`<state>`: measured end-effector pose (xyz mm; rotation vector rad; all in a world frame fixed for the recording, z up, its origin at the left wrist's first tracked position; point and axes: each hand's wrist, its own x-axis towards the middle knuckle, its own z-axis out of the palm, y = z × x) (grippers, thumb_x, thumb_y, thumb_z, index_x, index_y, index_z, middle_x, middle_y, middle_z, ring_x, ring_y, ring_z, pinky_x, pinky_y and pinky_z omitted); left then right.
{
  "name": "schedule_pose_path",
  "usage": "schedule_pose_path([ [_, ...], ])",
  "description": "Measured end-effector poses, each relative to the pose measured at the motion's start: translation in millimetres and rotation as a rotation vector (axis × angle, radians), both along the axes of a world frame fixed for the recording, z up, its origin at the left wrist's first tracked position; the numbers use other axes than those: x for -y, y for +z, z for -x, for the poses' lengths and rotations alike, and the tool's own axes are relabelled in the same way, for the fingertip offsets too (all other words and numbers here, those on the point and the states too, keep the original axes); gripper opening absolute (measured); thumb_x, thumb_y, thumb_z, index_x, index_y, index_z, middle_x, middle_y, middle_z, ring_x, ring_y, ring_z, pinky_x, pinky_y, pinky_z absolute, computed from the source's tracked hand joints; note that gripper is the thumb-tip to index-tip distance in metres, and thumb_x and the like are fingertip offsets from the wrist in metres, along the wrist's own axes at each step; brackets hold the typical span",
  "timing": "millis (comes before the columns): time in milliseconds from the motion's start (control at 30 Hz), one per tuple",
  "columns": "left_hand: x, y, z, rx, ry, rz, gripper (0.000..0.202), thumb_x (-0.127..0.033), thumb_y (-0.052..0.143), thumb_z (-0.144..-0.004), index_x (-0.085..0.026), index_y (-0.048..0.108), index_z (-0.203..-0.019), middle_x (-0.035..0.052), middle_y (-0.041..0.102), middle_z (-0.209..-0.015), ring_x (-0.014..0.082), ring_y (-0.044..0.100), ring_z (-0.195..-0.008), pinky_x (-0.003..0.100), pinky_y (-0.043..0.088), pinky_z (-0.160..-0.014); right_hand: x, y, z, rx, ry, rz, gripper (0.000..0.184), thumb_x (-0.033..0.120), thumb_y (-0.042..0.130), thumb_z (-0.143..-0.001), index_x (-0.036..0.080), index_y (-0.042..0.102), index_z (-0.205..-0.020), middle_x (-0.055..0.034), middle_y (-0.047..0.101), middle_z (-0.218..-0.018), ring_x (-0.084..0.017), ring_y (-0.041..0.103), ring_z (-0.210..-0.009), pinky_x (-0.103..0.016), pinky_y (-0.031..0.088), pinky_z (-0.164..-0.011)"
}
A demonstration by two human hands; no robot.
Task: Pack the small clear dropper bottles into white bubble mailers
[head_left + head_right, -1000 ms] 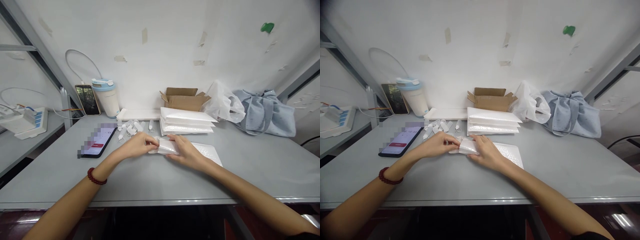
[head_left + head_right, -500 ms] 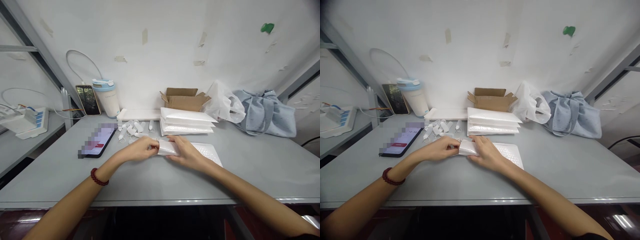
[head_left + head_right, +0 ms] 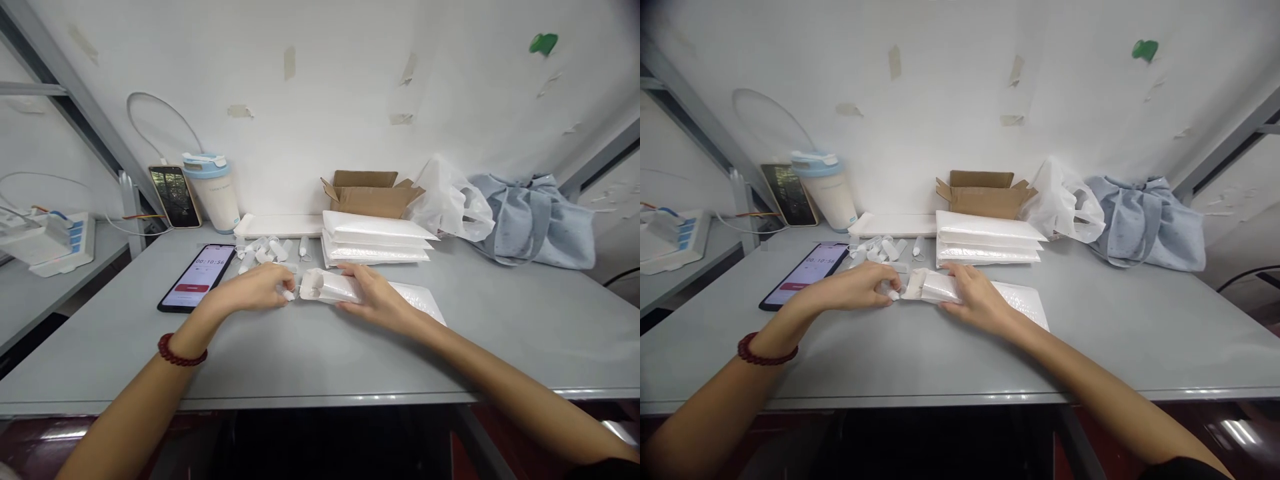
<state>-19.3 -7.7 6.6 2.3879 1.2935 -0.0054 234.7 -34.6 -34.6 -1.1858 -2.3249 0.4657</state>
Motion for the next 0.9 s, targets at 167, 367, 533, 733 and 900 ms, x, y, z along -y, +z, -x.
schedule_pose_path([
  [167, 5, 10.2, -8, 0.218, 0.191, -0.01, 0.018, -0.03, 0.051, -0.073, -0.019, 0.059, -0.084, -0.003, 0.055, -0.054, 0.0144, 0.052, -0.051, 0.024, 0.036, -0.05, -1, 2.2, -1, -0.005, -0.016, -0.003, 0.059, 0.03, 0.063, -0.075, 0.021, 0.036, -0.127, -0.0107, 0.054, -0.116, -0.026, 0.051, -0.108, -0.043, 0.042, -0.089],
  [367, 5, 16.3, -12, 0.726, 0.329, 0.099, 0.02, -0.038, 0.055, -0.075, -0.019, 0.052, -0.081, -0.0003, 0.056, -0.072, 0.0131, 0.056, -0.06, 0.024, 0.046, -0.051, -4, -0.2, -4, -0.047, -0.013, -0.047, 0.059, 0.031, 0.063, -0.075, 0.024, 0.037, -0.127, -0.0093, 0.055, -0.116, -0.026, 0.05, -0.108, -0.044, 0.043, -0.087],
  [533, 5, 8.1, -20, 0.822, 0.346, 0.262, 0.018, -0.033, 0.056, -0.076, -0.019, 0.05, -0.085, -0.0003, 0.057, -0.073, 0.0136, 0.059, -0.062, 0.026, 0.05, -0.053, -3, -0.7, -3, -0.053, -0.027, -0.058, 0.057, 0.03, 0.063, -0.075, 0.021, 0.037, -0.125, -0.0099, 0.055, -0.115, -0.025, 0.05, -0.106, -0.042, 0.043, -0.086],
  [733, 1, 5.4, -15, 0.56, 0.293, 0.252, 0.022, -0.035, 0.056, -0.075, -0.017, 0.057, -0.089, 0.0023, 0.064, -0.072, 0.0156, 0.061, -0.065, 0.027, 0.049, -0.058, -1, 2.5, -3, -0.057, -0.014, -0.037, 0.055, 0.028, 0.063, -0.076, 0.022, 0.037, -0.124, -0.0093, 0.055, -0.115, -0.025, 0.05, -0.107, -0.042, 0.043, -0.087],
  [900, -3, 8.6, -6, 0.382, 0.191, 0.108, 0.025, -0.038, 0.057, -0.073, -0.018, 0.066, -0.083, 0.0029, 0.067, -0.08, 0.016, 0.057, -0.071, 0.026, 0.044, -0.062, 1, 2.7, -3, -0.048, -0.001, -0.013, 0.059, 0.028, 0.063, -0.076, 0.024, 0.035, -0.127, -0.0098, 0.054, -0.117, -0.026, 0.051, -0.108, -0.044, 0.042, -0.087],
])
